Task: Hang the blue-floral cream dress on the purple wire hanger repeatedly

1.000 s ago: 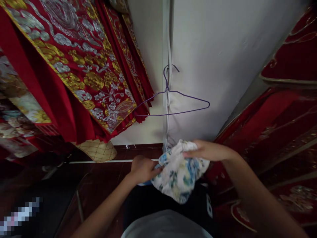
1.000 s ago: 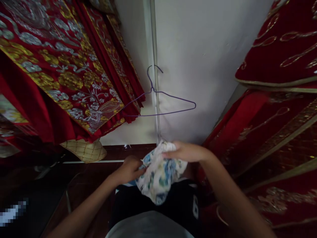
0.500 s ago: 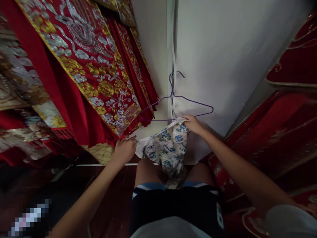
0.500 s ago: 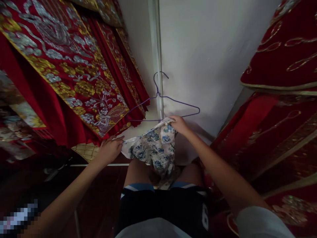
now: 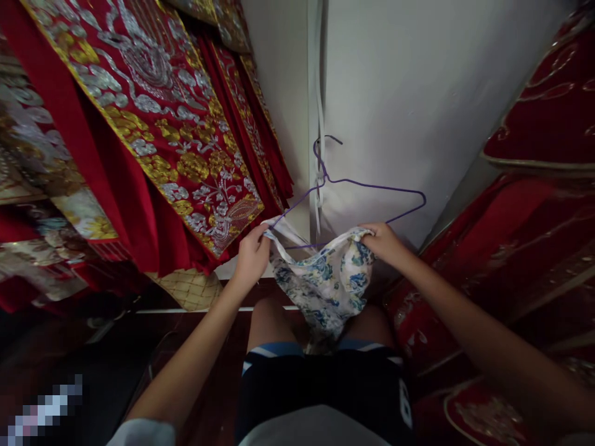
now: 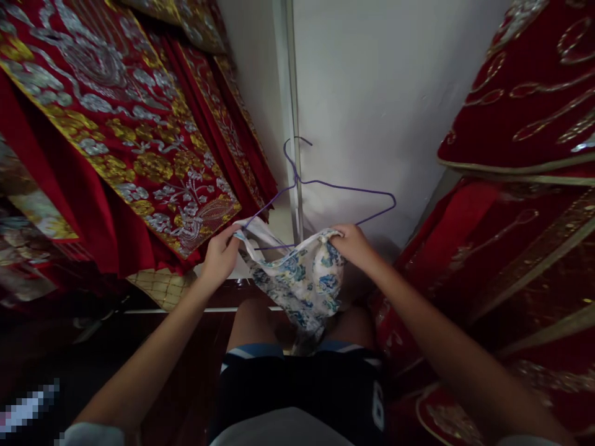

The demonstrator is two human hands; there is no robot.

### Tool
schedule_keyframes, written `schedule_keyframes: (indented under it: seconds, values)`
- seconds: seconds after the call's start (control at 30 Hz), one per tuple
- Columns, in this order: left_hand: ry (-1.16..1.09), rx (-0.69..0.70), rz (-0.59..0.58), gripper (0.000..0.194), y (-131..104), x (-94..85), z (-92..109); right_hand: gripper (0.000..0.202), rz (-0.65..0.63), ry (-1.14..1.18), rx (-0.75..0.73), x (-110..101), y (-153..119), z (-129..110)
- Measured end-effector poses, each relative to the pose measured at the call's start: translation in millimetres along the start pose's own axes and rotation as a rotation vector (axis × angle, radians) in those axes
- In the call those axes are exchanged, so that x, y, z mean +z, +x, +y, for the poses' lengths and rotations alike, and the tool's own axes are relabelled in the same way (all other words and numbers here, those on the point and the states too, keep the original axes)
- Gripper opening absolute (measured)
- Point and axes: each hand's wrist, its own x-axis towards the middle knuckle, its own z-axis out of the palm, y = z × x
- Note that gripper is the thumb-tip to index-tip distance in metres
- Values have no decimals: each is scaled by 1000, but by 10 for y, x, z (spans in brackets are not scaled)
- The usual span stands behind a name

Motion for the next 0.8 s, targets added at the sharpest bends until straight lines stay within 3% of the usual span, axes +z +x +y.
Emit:
schedule_keyframes:
  seconds: [0.17, 0.3, 0.47, 0.53, 0.6, 0.67, 0.73, 0.8]
  values:
    - [10, 214, 71, 38, 328, 267, 391, 20, -15, 40, -26, 189, -98, -39]
    - [81, 237, 56, 35, 461, 314, 452, 22, 47, 46, -93, 215, -202, -59]
    - [129, 291, 45, 33, 475, 204, 313, 88, 463, -11, -43, -127, -152, 73]
    - [129, 317, 34, 33, 484, 173, 295, 100, 519, -60, -51, -329, -17, 171]
    - [151, 332, 9, 32, 503, 150, 303, 88, 482, -149, -41, -509, 137, 251]
    - [193, 315, -1, 30, 534, 115, 304, 59, 459, -242, -22, -645, 249, 286]
    - [213, 266, 33, 30, 572, 55, 266, 34, 439, -279, -25, -745, 272, 275]
    - [186, 217, 88, 33, 613, -22, 179, 20, 341, -199, -20, -826, 206, 235]
